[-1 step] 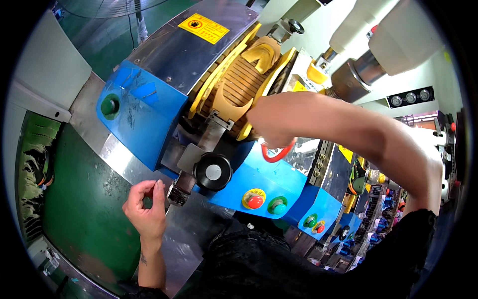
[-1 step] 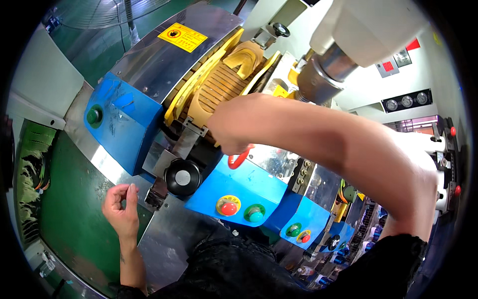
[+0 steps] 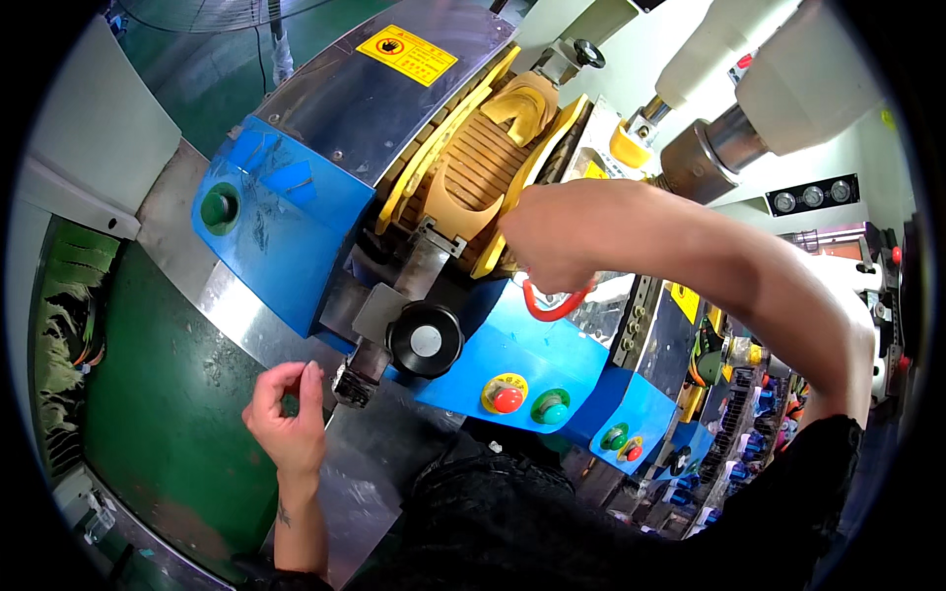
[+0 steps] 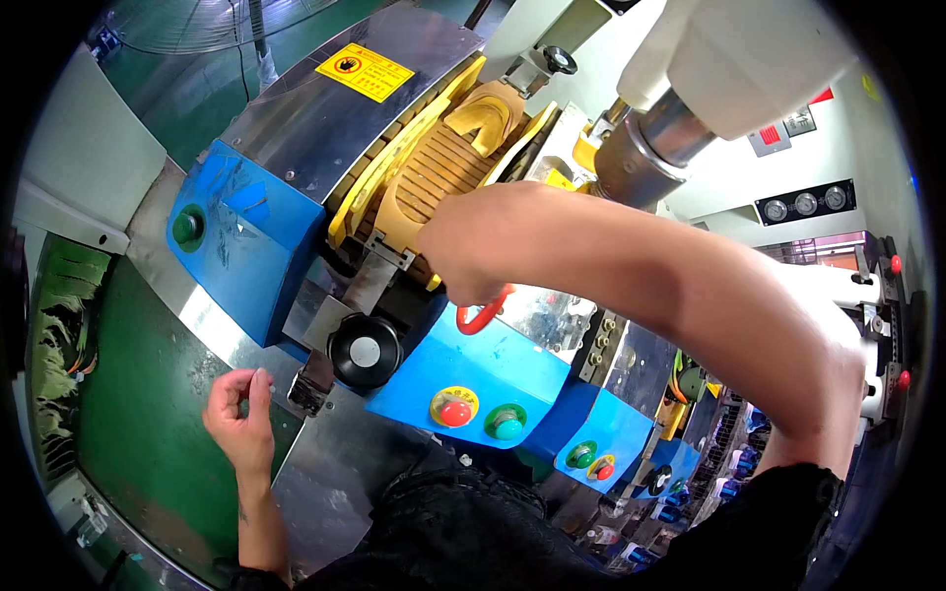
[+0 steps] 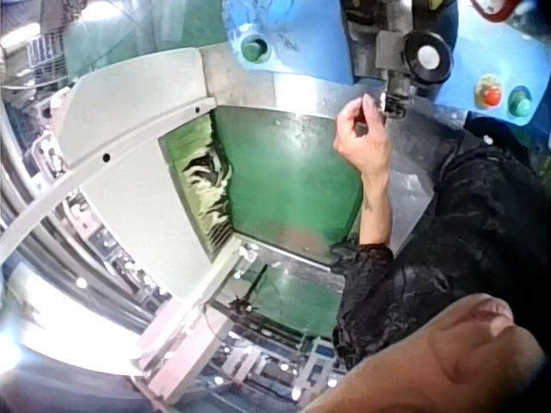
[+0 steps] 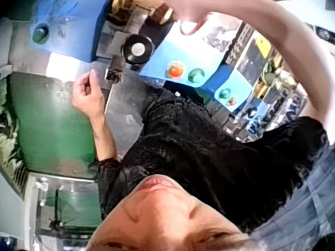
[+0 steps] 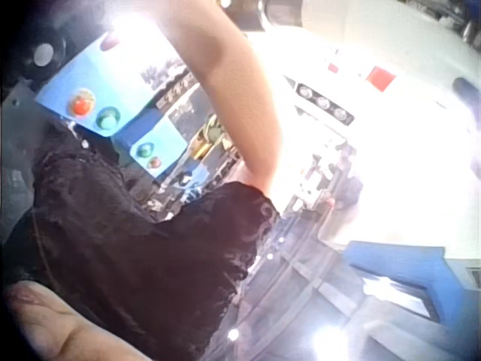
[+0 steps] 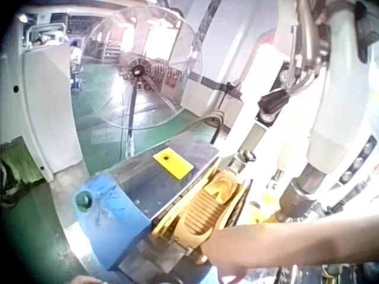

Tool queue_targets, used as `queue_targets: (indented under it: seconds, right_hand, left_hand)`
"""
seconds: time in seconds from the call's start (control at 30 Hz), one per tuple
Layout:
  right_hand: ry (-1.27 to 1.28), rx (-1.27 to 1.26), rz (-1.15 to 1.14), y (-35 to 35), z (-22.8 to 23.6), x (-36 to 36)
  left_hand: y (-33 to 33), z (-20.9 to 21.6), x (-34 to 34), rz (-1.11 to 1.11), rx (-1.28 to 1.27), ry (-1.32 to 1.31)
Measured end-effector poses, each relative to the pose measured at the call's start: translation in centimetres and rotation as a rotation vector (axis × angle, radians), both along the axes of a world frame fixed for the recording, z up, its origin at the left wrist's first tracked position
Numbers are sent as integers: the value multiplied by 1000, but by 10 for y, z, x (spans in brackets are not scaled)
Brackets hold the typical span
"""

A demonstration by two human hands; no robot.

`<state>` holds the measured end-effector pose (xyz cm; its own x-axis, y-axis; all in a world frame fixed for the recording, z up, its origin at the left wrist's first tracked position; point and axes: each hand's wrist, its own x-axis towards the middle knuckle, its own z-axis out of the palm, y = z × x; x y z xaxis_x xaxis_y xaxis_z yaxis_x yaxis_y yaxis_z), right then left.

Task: The person places shoes one by one into a sole-shaping machine and uses a tool to trim the edges of the soles.

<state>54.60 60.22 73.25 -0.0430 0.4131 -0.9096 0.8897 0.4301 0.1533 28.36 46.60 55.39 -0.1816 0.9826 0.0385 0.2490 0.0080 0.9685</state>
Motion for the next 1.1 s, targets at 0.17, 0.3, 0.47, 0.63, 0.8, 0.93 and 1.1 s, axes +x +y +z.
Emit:
queue_targets:
  seconds: [0.17,0.3,0.47,0.63,0.8,0.93,1.1]
  right_hand:
    - [110,137,-3,-4,0,17]
    - [140,91,31,12,-21,19]
    - [3,-21,29,26,-28,0]
    - [160,14,141,21,-39,16]
    - [167,86,71,-10,-45,17]
    - [366,352,-91,-40,-48,53]
    - [393,379,-284,-35,-42,59]
  left_hand:
    - [-52,-36,-8,96,-136,33]
    - [-119,-102,3,-117,-50,158]
    - [-163,-189,6,-262,64,442]
    - [-157,-223,-9,-407,165,631]
    - [-163,-211,-11,-477,93,667]
    - [-157,-205,-12,-444,244,652]
    - [-162,-207,-11,-463,142,650]
